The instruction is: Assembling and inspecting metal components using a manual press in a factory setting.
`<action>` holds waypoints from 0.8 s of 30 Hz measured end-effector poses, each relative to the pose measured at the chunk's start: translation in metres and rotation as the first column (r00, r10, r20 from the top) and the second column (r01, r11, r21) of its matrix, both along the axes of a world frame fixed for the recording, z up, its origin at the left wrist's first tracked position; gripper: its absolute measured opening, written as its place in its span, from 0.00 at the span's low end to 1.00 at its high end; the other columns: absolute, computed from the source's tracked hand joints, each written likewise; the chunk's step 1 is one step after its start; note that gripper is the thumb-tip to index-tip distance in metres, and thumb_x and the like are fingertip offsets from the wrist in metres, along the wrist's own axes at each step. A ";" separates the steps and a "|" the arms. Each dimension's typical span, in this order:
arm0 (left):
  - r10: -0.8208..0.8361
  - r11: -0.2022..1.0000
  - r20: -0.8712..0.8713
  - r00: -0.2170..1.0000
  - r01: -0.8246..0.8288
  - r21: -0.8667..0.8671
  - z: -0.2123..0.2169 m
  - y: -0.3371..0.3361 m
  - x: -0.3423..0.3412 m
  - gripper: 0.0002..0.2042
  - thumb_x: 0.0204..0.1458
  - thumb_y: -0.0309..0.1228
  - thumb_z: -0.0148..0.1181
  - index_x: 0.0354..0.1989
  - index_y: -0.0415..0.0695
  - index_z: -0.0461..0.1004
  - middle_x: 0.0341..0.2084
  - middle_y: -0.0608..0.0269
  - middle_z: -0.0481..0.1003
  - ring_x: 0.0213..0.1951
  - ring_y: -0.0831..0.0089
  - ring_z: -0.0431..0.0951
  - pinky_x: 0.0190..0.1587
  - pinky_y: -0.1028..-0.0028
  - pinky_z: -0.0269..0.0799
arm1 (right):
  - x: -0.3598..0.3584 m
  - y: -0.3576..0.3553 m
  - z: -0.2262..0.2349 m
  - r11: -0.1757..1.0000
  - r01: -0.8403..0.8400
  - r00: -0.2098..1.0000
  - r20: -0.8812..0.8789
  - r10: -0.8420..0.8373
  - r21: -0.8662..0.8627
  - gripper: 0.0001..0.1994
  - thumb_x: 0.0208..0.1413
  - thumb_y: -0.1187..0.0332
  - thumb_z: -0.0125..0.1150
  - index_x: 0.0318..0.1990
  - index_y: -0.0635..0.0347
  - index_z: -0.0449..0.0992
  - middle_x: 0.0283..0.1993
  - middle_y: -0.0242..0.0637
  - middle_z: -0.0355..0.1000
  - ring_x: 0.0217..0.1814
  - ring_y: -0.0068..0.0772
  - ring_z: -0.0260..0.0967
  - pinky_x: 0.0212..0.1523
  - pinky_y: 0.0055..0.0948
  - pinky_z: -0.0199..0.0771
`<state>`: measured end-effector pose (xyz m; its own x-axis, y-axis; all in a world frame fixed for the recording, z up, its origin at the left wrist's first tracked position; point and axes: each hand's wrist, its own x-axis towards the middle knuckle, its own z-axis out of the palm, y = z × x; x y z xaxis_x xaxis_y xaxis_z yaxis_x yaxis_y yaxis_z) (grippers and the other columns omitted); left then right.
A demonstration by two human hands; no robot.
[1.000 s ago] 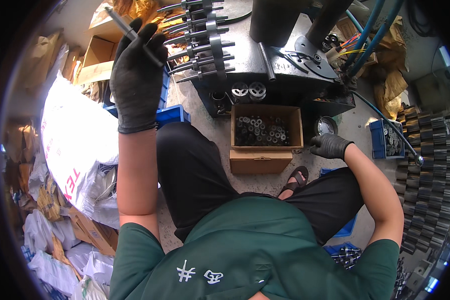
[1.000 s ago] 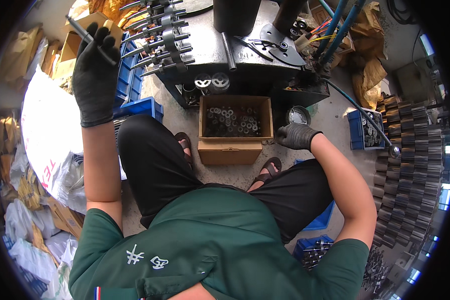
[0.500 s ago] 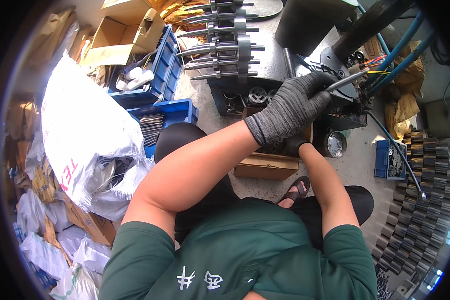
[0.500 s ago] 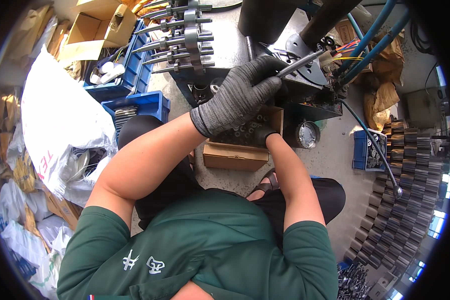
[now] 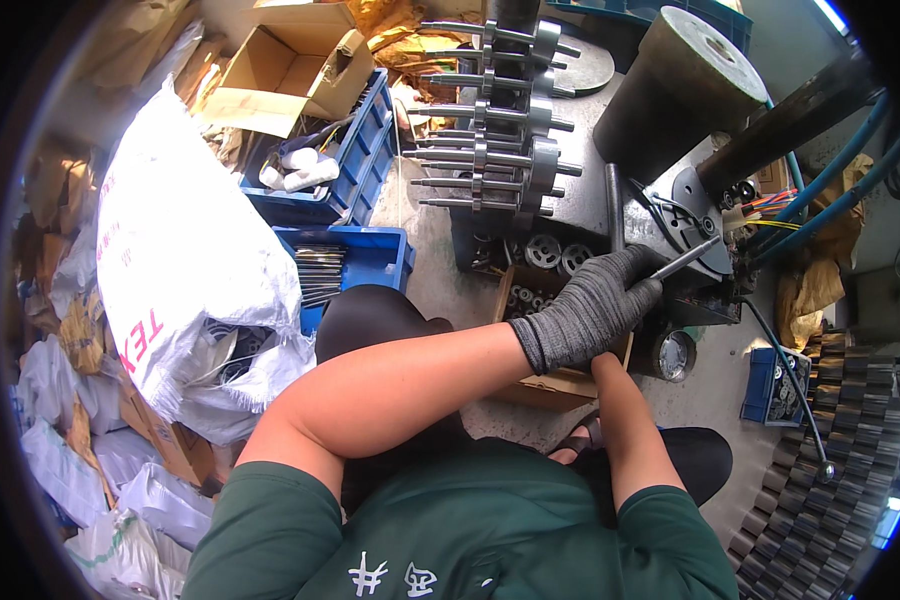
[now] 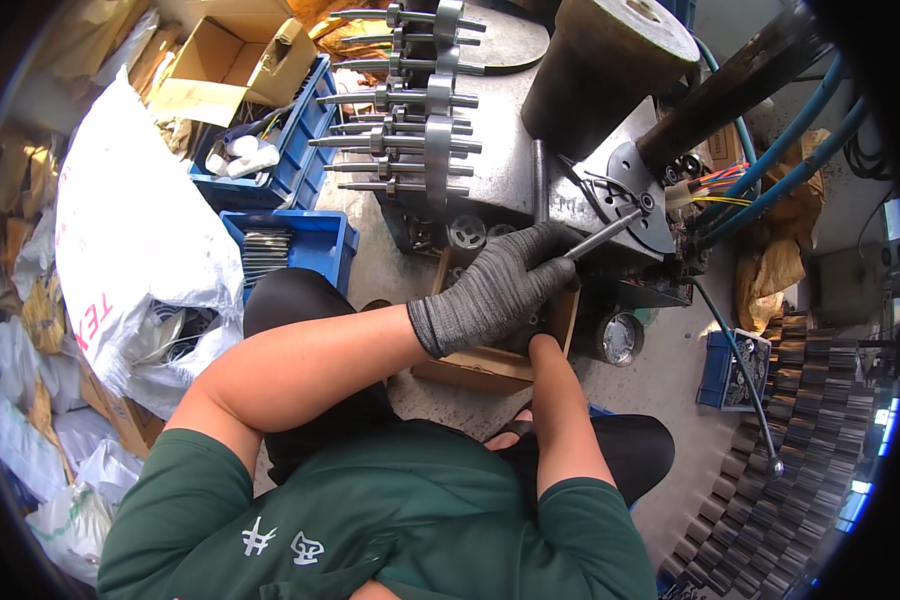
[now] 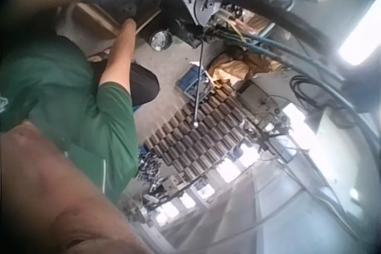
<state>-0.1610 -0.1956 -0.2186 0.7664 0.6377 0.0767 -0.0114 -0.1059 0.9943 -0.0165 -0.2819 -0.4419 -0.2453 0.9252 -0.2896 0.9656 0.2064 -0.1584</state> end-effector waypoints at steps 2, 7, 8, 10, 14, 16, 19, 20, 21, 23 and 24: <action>-0.009 0.999 -0.029 1.000 0.010 0.031 -0.004 -0.001 0.002 0.17 0.63 0.34 0.55 0.56 0.38 0.73 0.39 0.54 0.80 0.43 0.69 0.80 0.50 0.68 0.75 | -0.005 -0.003 0.011 1.000 -0.006 1.000 0.002 0.006 -0.015 0.23 0.59 0.58 0.57 0.60 0.58 0.73 0.63 0.47 0.71 0.63 0.49 0.70 0.64 0.44 0.68; -0.018 0.999 -0.029 0.999 0.019 0.047 -0.001 -0.003 0.001 0.15 0.62 0.32 0.54 0.55 0.39 0.73 0.39 0.51 0.79 0.44 0.63 0.81 0.52 0.65 0.75 | -0.020 -0.005 0.037 0.998 -0.010 1.000 0.002 0.011 -0.063 0.23 0.60 0.59 0.57 0.61 0.58 0.73 0.64 0.46 0.71 0.64 0.47 0.70 0.65 0.43 0.67; -0.021 0.999 -0.020 1.000 0.022 0.035 0.000 -0.004 0.001 0.15 0.62 0.32 0.54 0.54 0.39 0.73 0.39 0.50 0.79 0.45 0.61 0.81 0.52 0.65 0.74 | -0.021 -0.005 0.042 0.997 -0.010 1.000 0.001 0.010 -0.074 0.23 0.60 0.59 0.57 0.61 0.58 0.72 0.64 0.46 0.71 0.64 0.47 0.70 0.65 0.43 0.67; -0.024 0.999 -0.009 1.000 0.024 0.021 0.001 -0.005 0.001 0.15 0.61 0.31 0.54 0.54 0.39 0.73 0.40 0.50 0.79 0.45 0.60 0.81 0.52 0.64 0.74 | -0.023 -0.003 0.053 0.995 -0.009 1.000 -0.002 0.009 -0.096 0.23 0.60 0.59 0.57 0.61 0.58 0.72 0.64 0.46 0.70 0.64 0.47 0.69 0.66 0.43 0.66; -0.006 0.999 -0.040 0.999 0.009 0.054 0.000 -0.006 -0.002 0.15 0.60 0.31 0.54 0.53 0.39 0.74 0.39 0.48 0.79 0.45 0.59 0.81 0.52 0.63 0.74 | -0.032 -0.007 0.071 0.990 -0.029 0.999 -0.023 0.026 -0.135 0.23 0.61 0.60 0.57 0.62 0.58 0.71 0.65 0.45 0.70 0.64 0.46 0.69 0.66 0.42 0.66; -0.012 0.998 -0.045 0.999 0.015 0.060 -0.002 -0.006 -0.001 0.15 0.60 0.31 0.54 0.53 0.40 0.74 0.39 0.48 0.79 0.45 0.59 0.81 0.52 0.63 0.74 | -0.040 -0.006 0.082 0.987 -0.028 0.999 -0.025 0.024 -0.158 0.23 0.61 0.60 0.56 0.62 0.57 0.71 0.65 0.45 0.70 0.65 0.45 0.69 0.67 0.42 0.65; 0.003 0.994 -0.078 0.997 0.006 0.111 -0.002 -0.006 -0.003 0.15 0.59 0.31 0.55 0.53 0.40 0.74 0.39 0.48 0.79 0.45 0.57 0.81 0.52 0.62 0.74 | -0.058 -0.004 0.098 0.982 -0.039 0.999 -0.032 0.033 -0.183 0.23 0.61 0.60 0.56 0.62 0.57 0.71 0.65 0.45 0.69 0.65 0.45 0.68 0.67 0.41 0.65; -0.002 0.996 -0.081 0.997 0.009 0.086 -0.001 -0.006 -0.005 0.15 0.59 0.31 0.55 0.53 0.40 0.74 0.39 0.48 0.79 0.45 0.56 0.81 0.52 0.62 0.74 | -0.058 -0.001 0.104 0.981 -0.045 0.999 -0.035 0.039 -0.189 0.23 0.62 0.60 0.56 0.63 0.57 0.71 0.65 0.44 0.69 0.65 0.44 0.68 0.67 0.41 0.64; -0.020 0.998 -0.076 0.997 0.024 0.059 0.001 -0.008 -0.003 0.16 0.59 0.31 0.55 0.53 0.40 0.74 0.39 0.48 0.79 0.45 0.55 0.80 0.52 0.62 0.74 | -0.048 0.001 0.113 0.979 -0.036 0.999 -0.031 0.031 -0.198 0.23 0.62 0.61 0.56 0.63 0.57 0.70 0.65 0.44 0.69 0.65 0.44 0.68 0.67 0.41 0.64; -0.017 0.998 -0.044 0.999 0.020 0.059 0.000 -0.008 -0.001 0.16 0.58 0.31 0.55 0.53 0.40 0.74 0.38 0.48 0.78 0.44 0.55 0.80 0.52 0.62 0.74 | -0.039 0.008 0.127 0.975 -0.031 0.999 -0.026 0.026 -0.219 0.23 0.62 0.61 0.56 0.63 0.57 0.70 0.66 0.44 0.69 0.65 0.44 0.68 0.68 0.40 0.64; -0.011 0.998 -0.024 1.000 0.012 0.063 -0.001 -0.009 -0.001 0.16 0.58 0.31 0.55 0.53 0.39 0.74 0.38 0.47 0.78 0.43 0.55 0.80 0.52 0.62 0.74 | -0.039 0.005 0.134 0.974 -0.034 0.999 -0.029 0.028 -0.225 0.23 0.62 0.61 0.56 0.63 0.57 0.70 0.66 0.44 0.69 0.66 0.44 0.68 0.68 0.40 0.64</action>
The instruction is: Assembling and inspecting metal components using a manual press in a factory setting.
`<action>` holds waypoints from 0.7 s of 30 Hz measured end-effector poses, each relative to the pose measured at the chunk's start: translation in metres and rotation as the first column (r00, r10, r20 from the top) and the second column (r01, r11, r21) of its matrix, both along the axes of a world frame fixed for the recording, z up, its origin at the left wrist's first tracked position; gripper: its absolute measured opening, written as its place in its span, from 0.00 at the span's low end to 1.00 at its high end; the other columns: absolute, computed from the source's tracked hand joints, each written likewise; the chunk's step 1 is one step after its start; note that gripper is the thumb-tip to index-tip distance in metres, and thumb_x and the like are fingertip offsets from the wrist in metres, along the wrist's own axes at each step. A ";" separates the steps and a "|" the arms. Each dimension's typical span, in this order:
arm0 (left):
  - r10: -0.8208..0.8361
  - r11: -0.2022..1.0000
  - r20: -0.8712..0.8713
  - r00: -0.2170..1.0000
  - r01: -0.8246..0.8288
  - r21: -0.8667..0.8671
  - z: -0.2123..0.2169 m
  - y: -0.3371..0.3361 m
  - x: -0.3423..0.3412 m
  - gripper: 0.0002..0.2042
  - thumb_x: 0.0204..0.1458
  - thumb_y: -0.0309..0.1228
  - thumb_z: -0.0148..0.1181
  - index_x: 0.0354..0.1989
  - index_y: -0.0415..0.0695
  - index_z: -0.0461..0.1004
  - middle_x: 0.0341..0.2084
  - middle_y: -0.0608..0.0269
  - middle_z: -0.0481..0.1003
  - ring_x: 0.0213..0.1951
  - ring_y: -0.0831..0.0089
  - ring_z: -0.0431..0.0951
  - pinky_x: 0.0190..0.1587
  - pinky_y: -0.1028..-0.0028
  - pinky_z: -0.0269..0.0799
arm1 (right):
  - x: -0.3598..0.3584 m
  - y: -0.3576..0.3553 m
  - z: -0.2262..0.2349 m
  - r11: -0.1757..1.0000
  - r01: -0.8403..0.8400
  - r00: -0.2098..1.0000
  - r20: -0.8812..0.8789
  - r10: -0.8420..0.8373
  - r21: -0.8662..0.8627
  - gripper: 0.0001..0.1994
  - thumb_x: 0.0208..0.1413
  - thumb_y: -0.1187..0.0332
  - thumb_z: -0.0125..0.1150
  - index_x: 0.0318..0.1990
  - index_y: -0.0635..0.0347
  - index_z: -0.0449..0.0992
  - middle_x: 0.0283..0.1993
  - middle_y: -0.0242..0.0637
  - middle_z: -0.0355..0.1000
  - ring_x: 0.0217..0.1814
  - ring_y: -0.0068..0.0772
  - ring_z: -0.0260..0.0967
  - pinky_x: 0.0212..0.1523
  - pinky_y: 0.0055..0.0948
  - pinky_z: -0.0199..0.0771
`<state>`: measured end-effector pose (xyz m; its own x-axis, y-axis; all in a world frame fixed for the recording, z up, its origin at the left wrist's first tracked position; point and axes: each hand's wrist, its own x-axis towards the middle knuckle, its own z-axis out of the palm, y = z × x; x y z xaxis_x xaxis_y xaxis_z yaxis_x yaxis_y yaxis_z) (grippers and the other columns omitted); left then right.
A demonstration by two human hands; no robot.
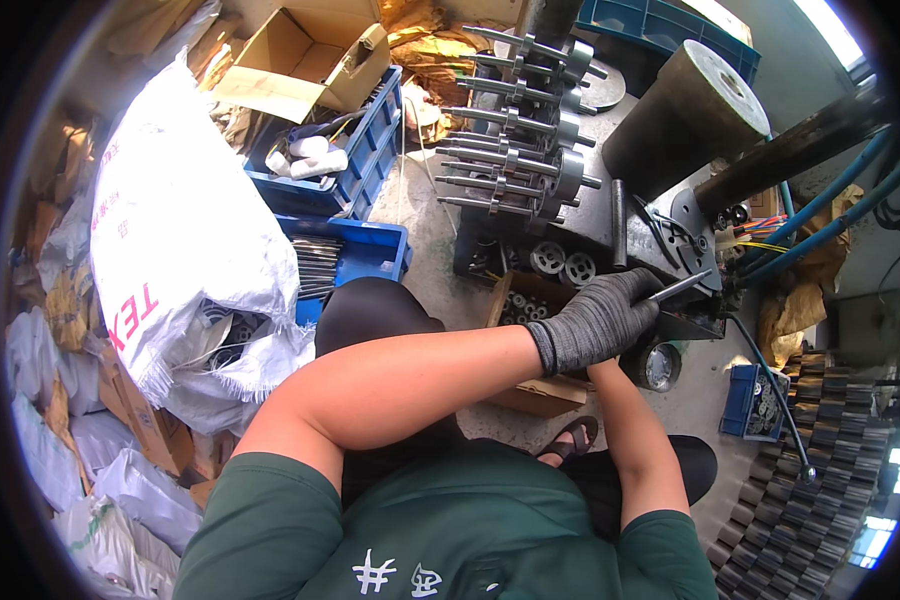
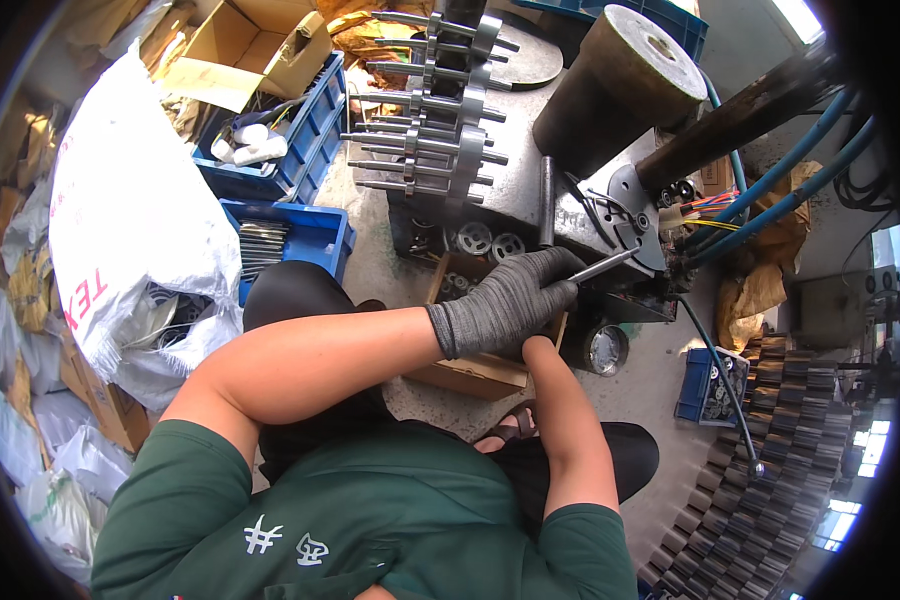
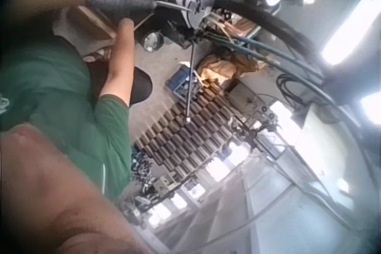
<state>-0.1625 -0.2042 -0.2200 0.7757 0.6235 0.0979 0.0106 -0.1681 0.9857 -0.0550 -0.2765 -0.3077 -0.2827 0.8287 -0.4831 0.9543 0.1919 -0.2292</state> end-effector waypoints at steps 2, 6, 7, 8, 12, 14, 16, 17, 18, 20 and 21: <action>-0.003 0.999 0.063 0.998 0.000 0.042 -0.012 -0.001 -0.001 0.16 0.58 0.31 0.56 0.53 0.39 0.74 0.37 0.48 0.78 0.43 0.57 0.80 0.51 0.63 0.75 | 0.002 0.009 0.013 1.000 0.001 1.000 -0.004 -0.001 -0.012 0.23 0.63 0.61 0.56 0.64 0.57 0.70 0.66 0.43 0.69 0.66 0.43 0.68 0.68 0.40 0.63; -0.080 0.953 0.070 0.994 0.097 -0.288 0.017 -0.004 -0.013 0.17 0.59 0.31 0.56 0.53 0.36 0.74 0.37 0.50 0.78 0.42 0.64 0.80 0.49 0.64 0.76 | 0.037 -0.011 0.048 0.999 0.038 0.999 -0.002 -0.038 -0.029 0.23 0.63 0.62 0.56 0.64 0.57 0.69 0.66 0.43 0.68 0.66 0.42 0.67 0.69 0.39 0.63; -0.101 0.888 0.014 0.995 0.097 -0.449 0.030 -0.005 -0.016 0.16 0.60 0.31 0.55 0.53 0.34 0.74 0.37 0.53 0.78 0.42 0.68 0.79 0.48 0.66 0.76 | 0.037 -0.014 0.054 0.998 0.050 0.999 -0.002 -0.050 -0.033 0.23 0.63 0.62 0.56 0.64 0.56 0.69 0.66 0.43 0.68 0.66 0.42 0.67 0.69 0.39 0.62; -0.114 0.889 0.017 0.993 0.110 -0.444 0.025 -0.006 -0.014 0.16 0.60 0.31 0.55 0.53 0.34 0.74 0.37 0.53 0.78 0.42 0.68 0.79 0.48 0.66 0.76 | 0.041 -0.018 0.058 0.998 0.063 0.998 0.001 -0.063 -0.028 0.23 0.63 0.62 0.56 0.64 0.56 0.69 0.66 0.43 0.68 0.66 0.42 0.67 0.69 0.39 0.62; -0.071 0.971 0.030 0.997 0.076 -0.226 0.000 -0.009 -0.011 0.15 0.62 0.34 0.55 0.51 0.36 0.75 0.35 0.55 0.79 0.41 0.71 0.79 0.47 0.69 0.76 | 0.054 -0.039 0.071 0.735 0.676 0.335 -0.866 -0.371 -0.054 0.21 0.57 0.76 0.61 0.59 0.63 0.71 0.55 0.41 0.75 0.56 0.37 0.74 0.58 0.33 0.75; -0.115 0.952 -0.051 0.992 0.095 -0.292 0.000 -0.011 -0.011 0.15 0.63 0.35 0.55 0.51 0.37 0.75 0.37 0.56 0.79 0.41 0.72 0.79 0.46 0.70 0.76 | 0.056 -0.053 0.070 0.586 0.801 0.122 -0.927 -0.355 -0.119 0.21 0.54 0.80 0.62 0.58 0.64 0.73 0.51 0.41 0.76 0.52 0.35 0.76 0.54 0.32 0.78; -0.124 0.973 -0.048 0.991 0.112 -0.202 -0.011 -0.016 -0.007 0.13 0.62 0.34 0.54 0.49 0.39 0.75 0.29 0.58 0.79 0.33 0.71 0.80 0.38 0.69 0.78 | 0.050 -0.064 0.057 0.423 0.795 -0.423 -0.897 -0.128 -0.435 0.18 0.55 0.80 0.62 0.55 0.65 0.74 0.48 0.41 0.78 0.48 0.38 0.78 0.50 0.35 0.81; -0.130 0.975 -0.052 0.990 0.118 -0.187 -0.014 -0.019 -0.006 0.13 0.62 0.34 0.54 0.48 0.39 0.75 0.29 0.57 0.79 0.32 0.71 0.80 0.37 0.68 0.78 | 0.059 -0.067 0.046 0.397 0.760 -0.511 -0.850 -0.125 -0.515 0.18 0.56 0.80 0.61 0.55 0.62 0.74 0.50 0.43 0.77 0.46 0.39 0.79 0.47 0.36 0.83; -0.128 0.978 -0.057 0.990 0.116 -0.173 -0.014 -0.020 -0.006 0.12 0.62 0.34 0.53 0.48 0.39 0.75 0.30 0.57 0.79 0.32 0.71 0.80 0.37 0.68 0.78 | 0.060 -0.067 0.046 0.386 0.764 -0.517 -0.848 -0.114 -0.518 0.18 0.56 0.80 0.61 0.55 0.62 0.74 0.50 0.43 0.77 0.46 0.39 0.79 0.47 0.36 0.83; -0.174 0.968 -0.110 0.979 0.149 -0.201 -0.013 -0.023 -0.009 0.13 0.62 0.34 0.53 0.48 0.39 0.75 0.30 0.54 0.79 0.34 0.67 0.81 0.40 0.66 0.78 | 0.058 -0.070 0.048 0.340 0.654 -0.700 -0.711 -0.068 -0.676 0.18 0.57 0.81 0.60 0.55 0.61 0.73 0.50 0.45 0.77 0.46 0.41 0.79 0.46 0.38 0.84; -0.175 0.981 -0.167 0.970 0.156 -0.118 -0.021 -0.022 -0.008 0.14 0.63 0.35 0.54 0.50 0.39 0.75 0.31 0.56 0.79 0.33 0.72 0.79 0.39 0.69 0.77 | 0.062 -0.071 0.039 0.362 0.655 -0.701 -0.712 -0.039 -0.664 0.17 0.58 0.81 0.59 0.55 0.61 0.73 0.51 0.47 0.77 0.48 0.44 0.79 0.49 0.40 0.83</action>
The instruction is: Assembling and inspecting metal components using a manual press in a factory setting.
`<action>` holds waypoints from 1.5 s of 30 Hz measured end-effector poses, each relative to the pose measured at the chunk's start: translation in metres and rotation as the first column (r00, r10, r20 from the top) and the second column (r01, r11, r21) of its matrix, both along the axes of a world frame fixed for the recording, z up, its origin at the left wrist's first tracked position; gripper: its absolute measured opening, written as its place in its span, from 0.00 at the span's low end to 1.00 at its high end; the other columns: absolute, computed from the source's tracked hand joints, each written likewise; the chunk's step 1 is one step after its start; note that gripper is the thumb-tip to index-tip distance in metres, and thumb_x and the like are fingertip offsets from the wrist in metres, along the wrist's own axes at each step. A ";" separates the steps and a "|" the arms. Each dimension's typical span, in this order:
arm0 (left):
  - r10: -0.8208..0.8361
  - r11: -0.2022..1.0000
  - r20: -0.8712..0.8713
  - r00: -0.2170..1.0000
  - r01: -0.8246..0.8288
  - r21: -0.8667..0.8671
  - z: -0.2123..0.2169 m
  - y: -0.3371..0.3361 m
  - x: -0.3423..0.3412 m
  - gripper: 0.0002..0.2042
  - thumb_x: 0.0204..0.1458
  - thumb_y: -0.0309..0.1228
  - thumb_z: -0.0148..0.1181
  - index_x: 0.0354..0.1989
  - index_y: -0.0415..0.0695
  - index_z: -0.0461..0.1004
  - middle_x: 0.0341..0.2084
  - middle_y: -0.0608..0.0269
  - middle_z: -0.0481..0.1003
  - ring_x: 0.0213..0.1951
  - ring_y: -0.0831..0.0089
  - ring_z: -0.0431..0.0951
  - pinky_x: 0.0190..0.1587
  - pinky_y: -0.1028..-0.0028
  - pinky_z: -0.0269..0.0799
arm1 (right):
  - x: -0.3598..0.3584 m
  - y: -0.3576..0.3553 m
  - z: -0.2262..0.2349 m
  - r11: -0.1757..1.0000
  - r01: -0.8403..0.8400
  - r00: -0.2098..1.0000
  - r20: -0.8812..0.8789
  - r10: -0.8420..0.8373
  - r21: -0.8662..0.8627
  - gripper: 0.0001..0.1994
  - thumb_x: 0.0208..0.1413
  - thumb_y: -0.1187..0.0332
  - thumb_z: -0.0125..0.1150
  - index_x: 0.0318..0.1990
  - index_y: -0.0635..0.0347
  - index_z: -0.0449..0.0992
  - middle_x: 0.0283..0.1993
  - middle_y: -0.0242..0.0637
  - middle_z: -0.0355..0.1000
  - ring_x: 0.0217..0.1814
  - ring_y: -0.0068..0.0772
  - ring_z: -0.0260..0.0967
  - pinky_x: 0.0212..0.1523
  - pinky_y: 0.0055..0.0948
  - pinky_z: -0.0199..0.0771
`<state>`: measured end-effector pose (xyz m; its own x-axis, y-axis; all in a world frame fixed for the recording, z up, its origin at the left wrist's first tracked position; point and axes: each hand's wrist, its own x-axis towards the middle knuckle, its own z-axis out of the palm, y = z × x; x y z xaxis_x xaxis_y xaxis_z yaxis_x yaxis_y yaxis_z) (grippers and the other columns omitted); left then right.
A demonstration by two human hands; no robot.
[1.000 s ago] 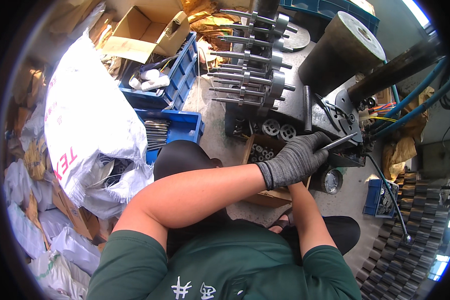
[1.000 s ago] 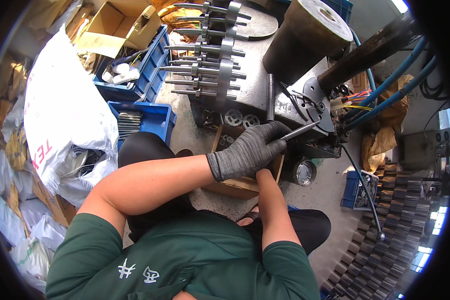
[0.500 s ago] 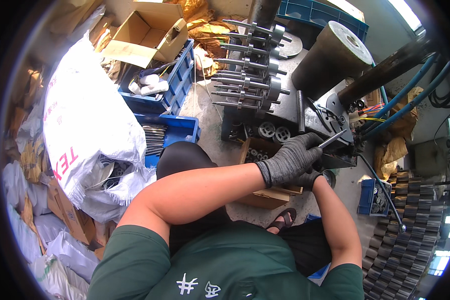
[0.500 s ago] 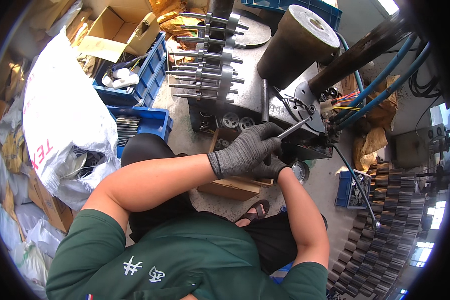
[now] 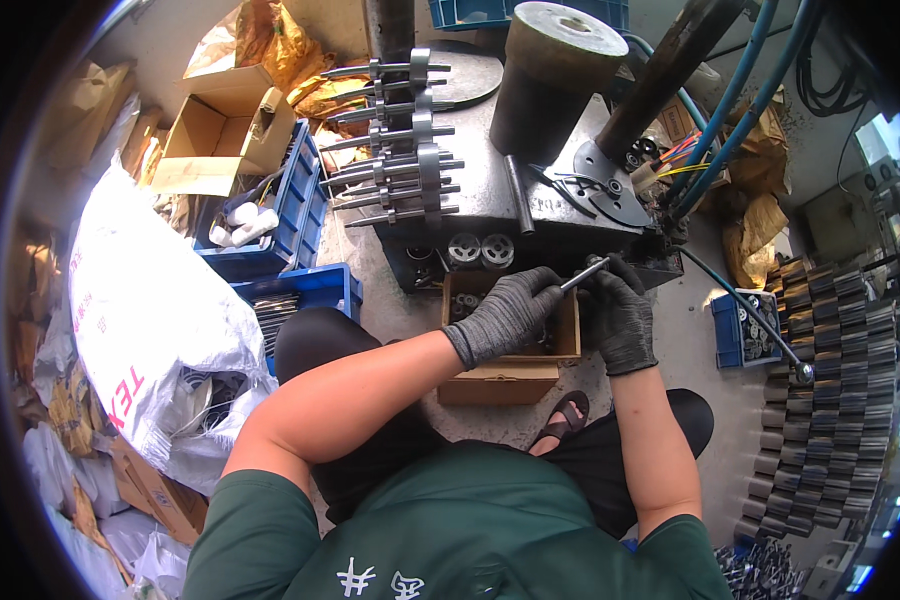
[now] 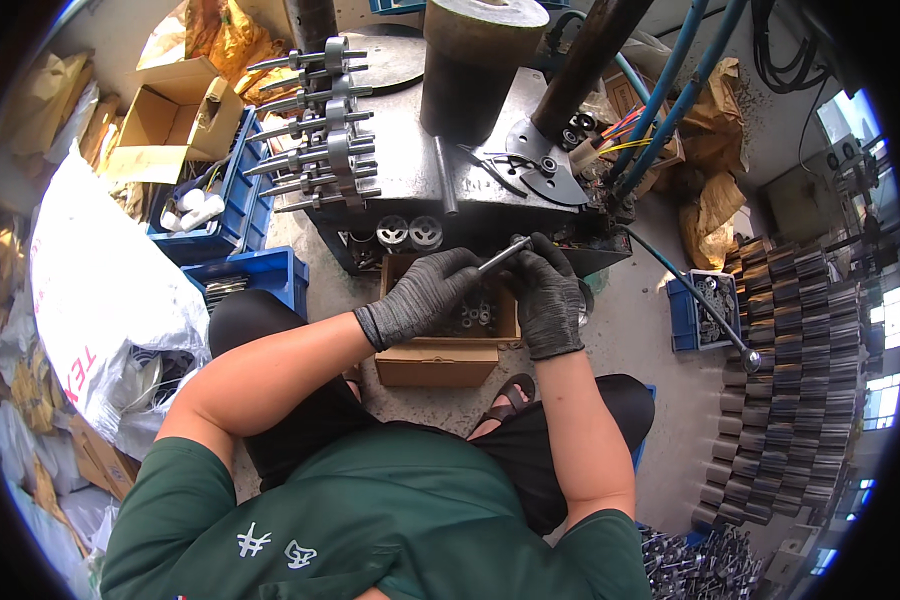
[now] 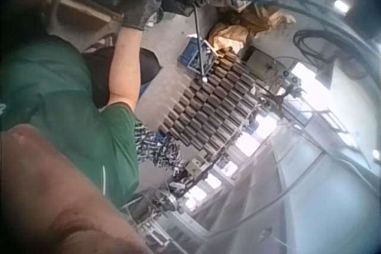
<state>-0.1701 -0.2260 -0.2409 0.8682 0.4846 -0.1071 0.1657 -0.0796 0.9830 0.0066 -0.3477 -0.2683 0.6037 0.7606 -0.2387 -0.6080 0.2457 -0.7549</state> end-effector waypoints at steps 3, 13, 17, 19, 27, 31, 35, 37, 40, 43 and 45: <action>-0.018 0.991 -0.037 0.999 0.023 0.130 -0.015 -0.001 0.001 0.16 0.63 0.35 0.55 0.54 0.39 0.74 0.32 0.58 0.79 0.33 0.77 0.78 0.36 0.72 0.77 | -0.009 -0.001 0.006 0.997 0.028 0.999 -0.041 -0.025 0.078 0.17 0.58 0.82 0.58 0.55 0.63 0.73 0.53 0.48 0.77 0.50 0.46 0.78 0.52 0.43 0.82; 0.045 0.990 -0.039 0.998 -0.039 0.137 -0.019 -0.002 0.008 0.13 0.60 0.30 0.61 0.50 0.40 0.75 0.36 0.60 0.79 0.34 0.77 0.79 0.38 0.73 0.78 | 0.004 -0.010 0.000 0.987 -0.006 0.989 0.148 -0.018 0.163 0.10 0.62 0.77 0.56 0.50 0.65 0.77 0.54 0.52 0.76 0.58 0.42 0.74 0.61 0.39 0.76; 0.064 0.981 0.049 0.997 -0.072 0.181 -0.023 -0.005 0.008 0.12 0.60 0.30 0.61 0.49 0.39 0.74 0.35 0.60 0.78 0.34 0.78 0.79 0.39 0.73 0.78 | -0.005 -0.006 0.012 0.998 -0.036 0.992 -0.121 0.041 0.043 0.12 0.61 0.74 0.60 0.51 0.64 0.76 0.51 0.50 0.77 0.55 0.42 0.76 0.57 0.43 0.79; 0.055 0.987 0.025 0.998 -0.058 0.148 -0.021 -0.005 0.007 0.12 0.60 0.31 0.60 0.49 0.38 0.74 0.35 0.60 0.78 0.34 0.78 0.79 0.39 0.73 0.78 | -0.012 -0.005 0.017 0.987 -0.129 0.966 -0.213 0.147 0.095 0.13 0.61 0.72 0.62 0.52 0.64 0.76 0.50 0.49 0.77 0.53 0.42 0.76 0.55 0.44 0.80; -0.038 0.999 -0.069 0.997 0.037 -0.011 -0.012 -0.009 0.000 0.14 0.64 0.35 0.57 0.48 0.37 0.74 0.30 0.63 0.76 0.31 0.77 0.77 0.36 0.73 0.77 | -0.030 -0.003 0.022 0.999 -0.051 0.995 0.085 0.053 -0.017 0.18 0.66 0.63 0.60 0.58 0.64 0.73 0.46 0.46 0.78 0.48 0.38 0.78 0.50 0.37 0.83; -0.036 0.998 -0.066 0.997 0.033 -0.055 -0.010 -0.009 -0.004 0.15 0.65 0.36 0.56 0.50 0.37 0.74 0.29 0.64 0.75 0.31 0.78 0.76 0.35 0.74 0.76 | -0.034 -0.004 0.016 0.998 -0.054 0.969 0.241 0.060 -0.029 0.20 0.68 0.59 0.56 0.60 0.63 0.71 0.46 0.45 0.79 0.47 0.34 0.78 0.51 0.35 0.81; -0.052 0.998 0.069 0.996 0.049 0.038 -0.016 -0.008 -0.005 0.16 0.66 0.36 0.55 0.53 0.37 0.73 0.33 0.63 0.77 0.35 0.80 0.76 0.38 0.76 0.75 | -0.057 -0.002 0.002 0.986 -0.165 0.975 0.156 0.161 0.014 0.22 0.70 0.55 0.51 0.62 0.60 0.69 0.51 0.41 0.77 0.53 0.30 0.74 0.58 0.30 0.74; -0.053 0.997 0.017 0.998 0.054 -0.047 -0.013 -0.009 -0.006 0.16 0.66 0.36 0.55 0.54 0.37 0.73 0.35 0.62 0.77 0.37 0.80 0.76 0.40 0.76 0.75 | -0.064 -0.002 -0.003 0.984 -0.170 0.967 0.185 0.176 -0.047 0.21 0.71 0.54 0.50 0.63 0.58 0.69 0.54 0.40 0.76 0.56 0.29 0.72 0.61 0.29 0.71; -0.043 0.987 0.002 0.999 0.043 -0.154 -0.024 -0.007 -0.006 0.16 0.66 0.37 0.54 0.54 0.37 0.72 0.39 0.61 0.77 0.41 0.80 0.76 0.43 0.75 0.75 | -0.065 0.001 -0.001 0.974 -0.199 0.950 0.223 0.220 -0.111 0.23 0.69 0.54 0.52 0.62 0.61 0.69 0.56 0.39 0.73 0.57 0.30 0.70 0.63 0.33 0.68; 0.003 0.943 0.049 0.999 0.013 -0.331 -0.029 -0.007 -0.003 0.18 0.65 0.39 0.55 0.54 0.37 0.72 0.40 0.60 0.77 0.41 0.78 0.76 0.44 0.74 0.76 | -0.058 0.004 0.001 0.976 -0.211 0.965 0.149 0.217 -0.055 0.20 0.70 0.58 0.51 0.62 0.61 0.69 0.51 0.37 0.75 0.54 0.28 0.72 0.62 0.30 0.70; 0.041 0.880 0.051 0.998 -0.012 -0.475 -0.033 -0.002 -0.001 0.19 0.65 0.42 0.57 0.53 0.38 0.73 0.40 0.59 0.77 0.40 0.76 0.77 0.44 0.74 0.76 | -0.056 0.005 0.002 0.994 -0.079 0.997 -0.016 0.078 -0.076 0.18 0.69 0.58 0.52 0.57 0.62 0.71 0.46 0.39 0.76 0.50 0.34 0.74 0.59 0.35 0.73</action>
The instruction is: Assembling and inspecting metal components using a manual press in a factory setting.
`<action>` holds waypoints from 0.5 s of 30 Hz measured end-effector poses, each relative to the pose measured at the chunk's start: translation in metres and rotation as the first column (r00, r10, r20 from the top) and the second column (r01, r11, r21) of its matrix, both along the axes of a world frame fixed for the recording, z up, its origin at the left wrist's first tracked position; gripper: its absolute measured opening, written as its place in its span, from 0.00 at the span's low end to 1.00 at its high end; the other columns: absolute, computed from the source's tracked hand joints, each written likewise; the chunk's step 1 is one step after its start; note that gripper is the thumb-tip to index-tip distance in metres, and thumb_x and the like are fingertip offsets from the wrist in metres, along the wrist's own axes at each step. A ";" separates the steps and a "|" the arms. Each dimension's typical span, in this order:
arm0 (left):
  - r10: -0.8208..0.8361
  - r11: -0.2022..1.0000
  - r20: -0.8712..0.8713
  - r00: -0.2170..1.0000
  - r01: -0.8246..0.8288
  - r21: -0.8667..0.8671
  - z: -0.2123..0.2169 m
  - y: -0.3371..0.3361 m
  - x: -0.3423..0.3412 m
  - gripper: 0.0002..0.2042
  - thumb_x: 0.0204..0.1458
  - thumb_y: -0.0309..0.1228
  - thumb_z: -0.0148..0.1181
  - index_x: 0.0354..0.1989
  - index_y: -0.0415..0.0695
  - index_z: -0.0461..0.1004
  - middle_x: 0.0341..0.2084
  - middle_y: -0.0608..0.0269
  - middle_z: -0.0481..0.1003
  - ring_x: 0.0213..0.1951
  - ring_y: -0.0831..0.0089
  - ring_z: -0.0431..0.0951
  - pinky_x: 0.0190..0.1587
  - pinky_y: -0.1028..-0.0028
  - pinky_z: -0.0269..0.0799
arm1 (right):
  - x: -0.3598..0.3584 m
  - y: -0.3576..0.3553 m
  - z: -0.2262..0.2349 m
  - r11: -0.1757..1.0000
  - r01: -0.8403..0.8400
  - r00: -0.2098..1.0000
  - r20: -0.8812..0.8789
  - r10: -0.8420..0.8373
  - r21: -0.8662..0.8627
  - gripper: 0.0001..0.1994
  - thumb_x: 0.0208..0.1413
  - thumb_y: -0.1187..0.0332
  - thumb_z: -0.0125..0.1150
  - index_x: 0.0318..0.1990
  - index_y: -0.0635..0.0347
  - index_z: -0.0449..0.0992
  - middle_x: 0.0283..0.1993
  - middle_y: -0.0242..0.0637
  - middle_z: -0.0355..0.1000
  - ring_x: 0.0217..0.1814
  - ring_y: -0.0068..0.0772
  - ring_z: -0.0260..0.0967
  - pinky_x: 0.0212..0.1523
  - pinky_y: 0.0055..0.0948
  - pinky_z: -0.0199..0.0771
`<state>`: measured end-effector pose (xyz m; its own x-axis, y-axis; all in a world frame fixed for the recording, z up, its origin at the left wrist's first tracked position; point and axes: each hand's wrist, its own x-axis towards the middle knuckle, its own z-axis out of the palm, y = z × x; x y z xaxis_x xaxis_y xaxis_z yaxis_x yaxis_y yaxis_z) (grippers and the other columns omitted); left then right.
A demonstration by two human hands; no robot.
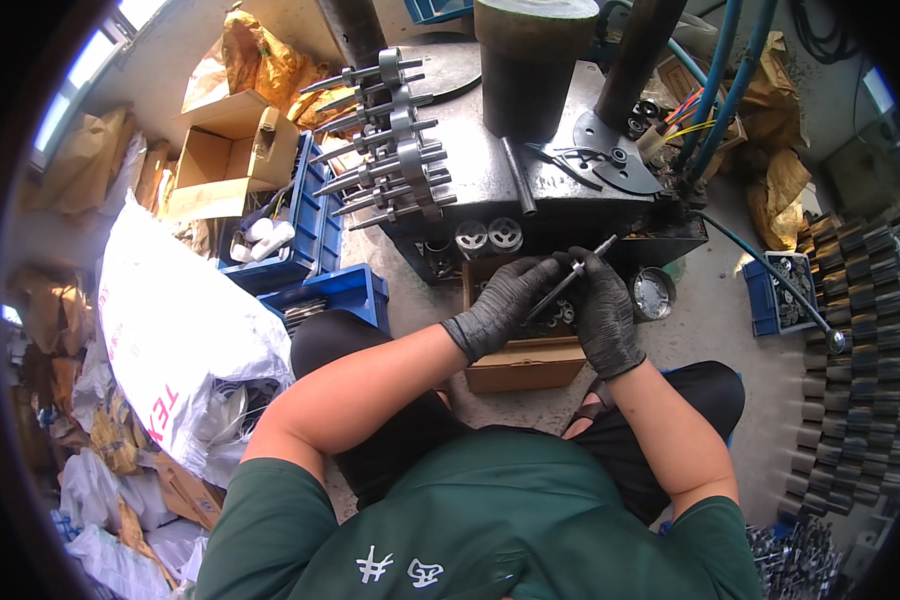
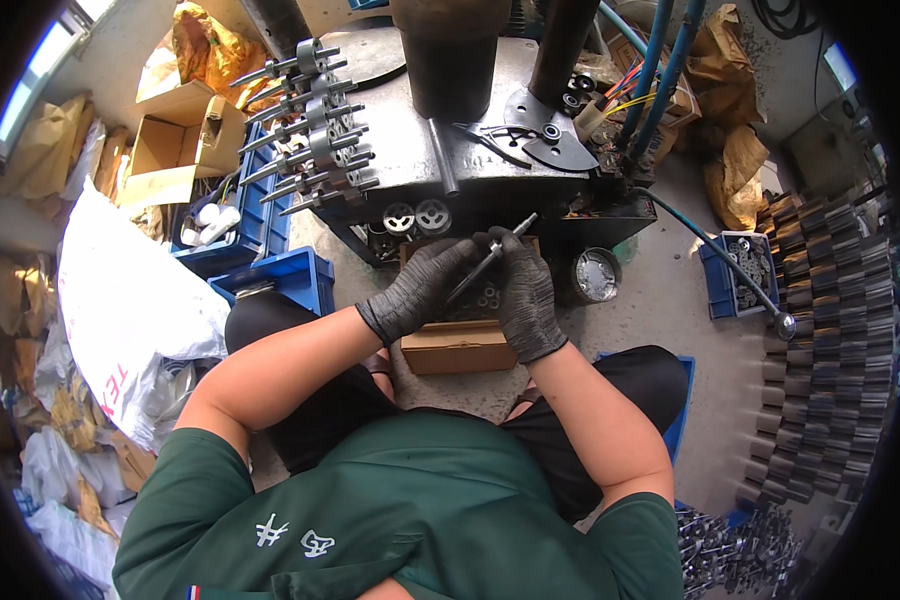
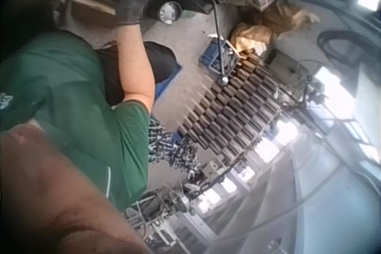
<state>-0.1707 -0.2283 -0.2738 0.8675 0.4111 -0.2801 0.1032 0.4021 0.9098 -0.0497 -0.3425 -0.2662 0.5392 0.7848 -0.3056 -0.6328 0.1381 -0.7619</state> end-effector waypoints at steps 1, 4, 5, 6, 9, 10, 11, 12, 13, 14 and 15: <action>0.087 0.974 -0.110 0.990 -0.107 -0.198 -0.010 0.006 0.001 0.21 0.63 0.45 0.58 0.53 0.38 0.73 0.40 0.58 0.77 0.40 0.72 0.78 0.44 0.73 0.77 | 0.003 0.002 -0.003 1.000 0.002 1.000 -0.002 -0.002 0.003 0.18 0.69 0.58 0.52 0.57 0.62 0.71 0.46 0.39 0.76 0.50 0.34 0.74 0.59 0.35 0.73; 0.212 0.841 -0.372 0.904 -0.363 -0.402 -0.034 0.025 0.004 0.26 0.58 0.52 0.62 0.52 0.42 0.72 0.40 0.52 0.76 0.42 0.61 0.78 0.45 0.63 0.78 | 0.019 0.003 -0.017 0.993 0.114 0.964 -0.237 -0.120 -0.039 0.14 0.66 0.58 0.56 0.52 0.57 0.74 0.41 0.41 0.77 0.45 0.39 0.76 0.52 0.40 0.76; 0.266 0.814 -0.445 0.855 -0.446 -0.371 -0.041 0.031 0.003 0.26 0.57 0.52 0.62 0.53 0.43 0.71 0.41 0.51 0.76 0.43 0.59 0.77 0.45 0.60 0.77 | 0.023 0.001 -0.020 0.990 0.140 0.948 -0.285 -0.143 -0.030 0.13 0.65 0.59 0.58 0.50 0.56 0.74 0.40 0.40 0.77 0.43 0.40 0.76 0.49 0.41 0.77; 0.315 0.785 -0.512 0.799 -0.523 -0.333 -0.044 0.037 0.003 0.26 0.57 0.52 0.63 0.54 0.44 0.71 0.42 0.50 0.75 0.44 0.57 0.77 0.45 0.56 0.77 | 0.025 -0.001 -0.020 0.985 0.169 0.928 -0.332 -0.166 -0.021 0.12 0.64 0.59 0.60 0.49 0.54 0.74 0.38 0.40 0.77 0.40 0.41 0.76 0.46 0.42 0.77; 0.357 0.764 -0.525 0.772 -0.565 -0.311 -0.054 0.049 0.009 0.26 0.57 0.51 0.64 0.56 0.45 0.70 0.44 0.53 0.75 0.45 0.55 0.76 0.46 0.54 0.76 | 0.027 -0.005 -0.018 0.978 0.193 0.912 -0.354 -0.209 -0.081 0.12 0.62 0.59 0.61 0.49 0.51 0.74 0.35 0.38 0.76 0.35 0.39 0.75 0.40 0.42 0.78; 0.396 0.735 -0.548 0.737 -0.612 -0.293 -0.058 0.052 0.012 0.26 0.56 0.50 0.64 0.56 0.45 0.71 0.44 0.54 0.75 0.44 0.56 0.75 0.46 0.55 0.75 | 0.026 -0.005 -0.018 0.977 0.196 0.910 -0.357 -0.212 -0.079 0.12 0.62 0.59 0.61 0.49 0.51 0.74 0.35 0.38 0.76 0.35 0.39 0.75 0.40 0.42 0.78; 0.394 0.738 -0.550 0.737 -0.610 -0.289 -0.063 0.054 0.014 0.26 0.56 0.50 0.64 0.56 0.45 0.71 0.44 0.54 0.75 0.44 0.56 0.75 0.46 0.55 0.75 | 0.025 -0.004 -0.018 0.983 0.166 0.922 -0.341 -0.184 -0.080 0.12 0.62 0.59 0.62 0.49 0.51 0.75 0.34 0.37 0.75 0.33 0.38 0.75 0.38 0.40 0.78; 0.455 0.729 -0.496 0.740 -0.629 -0.269 -0.069 0.056 0.017 0.29 0.54 0.49 0.67 0.58 0.44 0.70 0.46 0.54 0.76 0.44 0.59 0.77 0.46 0.57 0.75 | 0.024 -0.004 -0.018 0.987 0.135 0.933 -0.325 -0.155 -0.082 0.12 0.62 0.59 0.62 0.49 0.51 0.76 0.33 0.37 0.75 0.31 0.36 0.74 0.37 0.39 0.78; 0.513 0.719 -0.438 0.738 -0.648 -0.250 -0.075 0.057 0.019 0.31 0.52 0.48 0.69 0.60 0.43 0.70 0.48 0.54 0.77 0.44 0.61 0.78 0.45 0.59 0.75 | 0.022 -0.004 -0.018 0.987 0.139 0.931 -0.329 -0.158 -0.081 0.12 0.62 0.59 0.62 0.49 0.51 0.76 0.33 0.37 0.75 0.31 0.36 0.74 0.37 0.39 0.78; 0.511 0.722 -0.441 0.738 -0.647 -0.245 -0.081 0.057 0.022 0.31 0.52 0.48 0.69 0.60 0.43 0.70 0.48 0.54 0.77 0.44 0.61 0.78 0.45 0.59 0.75 | 0.020 -0.004 -0.017 0.992 0.084 0.944 -0.310 -0.110 -0.094 0.12 0.61 0.59 0.63 0.48 0.51 0.76 0.32 0.36 0.75 0.30 0.35 0.74 0.35 0.37 0.78; 0.606 0.710 -0.422 0.674 -0.698 -0.093 -0.084 0.055 0.027 0.28 0.54 0.44 0.69 0.58 0.42 0.70 0.48 0.56 0.77 0.44 0.62 0.78 0.46 0.60 0.75 | 0.019 -0.004 -0.016 0.993 0.032 0.955 -0.290 -0.063 -0.109 0.12 0.61 0.59 0.64 0.48 0.51 0.77 0.31 0.35 0.74 0.29 0.33 0.74 0.34 0.36 0.77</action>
<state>-0.1432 -0.1734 -0.3577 0.2293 0.7179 -0.6573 0.0106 0.6734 0.7392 -0.0309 -0.3469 -0.2820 0.4501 0.7165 -0.5329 -0.8247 0.1047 -0.5558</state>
